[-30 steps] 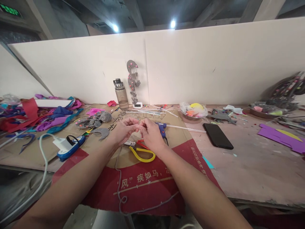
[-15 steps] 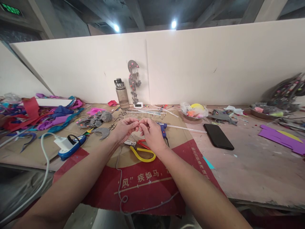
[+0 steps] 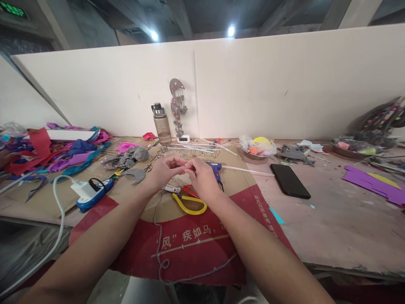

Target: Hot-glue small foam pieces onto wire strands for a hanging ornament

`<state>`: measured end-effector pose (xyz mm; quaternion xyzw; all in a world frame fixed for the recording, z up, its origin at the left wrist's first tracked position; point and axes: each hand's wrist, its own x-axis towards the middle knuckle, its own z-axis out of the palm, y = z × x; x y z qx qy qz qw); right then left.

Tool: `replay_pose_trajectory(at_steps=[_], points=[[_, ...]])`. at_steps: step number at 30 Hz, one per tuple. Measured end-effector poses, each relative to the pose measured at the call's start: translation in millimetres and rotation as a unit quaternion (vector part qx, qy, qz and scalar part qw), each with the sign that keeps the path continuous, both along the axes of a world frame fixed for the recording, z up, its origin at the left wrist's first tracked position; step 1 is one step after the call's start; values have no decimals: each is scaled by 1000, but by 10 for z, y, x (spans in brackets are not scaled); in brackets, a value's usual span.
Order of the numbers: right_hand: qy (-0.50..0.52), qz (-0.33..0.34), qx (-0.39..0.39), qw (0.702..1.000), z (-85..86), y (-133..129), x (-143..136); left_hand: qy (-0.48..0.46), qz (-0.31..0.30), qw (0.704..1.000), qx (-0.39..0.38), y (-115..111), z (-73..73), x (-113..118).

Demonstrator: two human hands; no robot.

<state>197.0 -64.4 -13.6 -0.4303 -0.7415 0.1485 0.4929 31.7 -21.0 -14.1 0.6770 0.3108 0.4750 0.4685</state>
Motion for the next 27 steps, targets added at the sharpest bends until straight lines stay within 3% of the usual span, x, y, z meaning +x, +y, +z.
replay_pose_trajectory(at_steps=[4,12,16,23,27], points=[[49,21,-51,997,-51,22,-3,-40,-3,998,-38,-7,-3,24],[106,51,-57,991,-14,-43,-80,-160,-47,976,-142,-17,45,82],[154,59,-76,983,15,-38,-63,-148,-50,978,-140,-15,51,48],[96,25,-53,994,23,-35,-38,-92,-84,985,-121,1,-14,44],[83,20,-47,995,-17,-9,-31,-29,-45,996,-65,3,-20,35]])
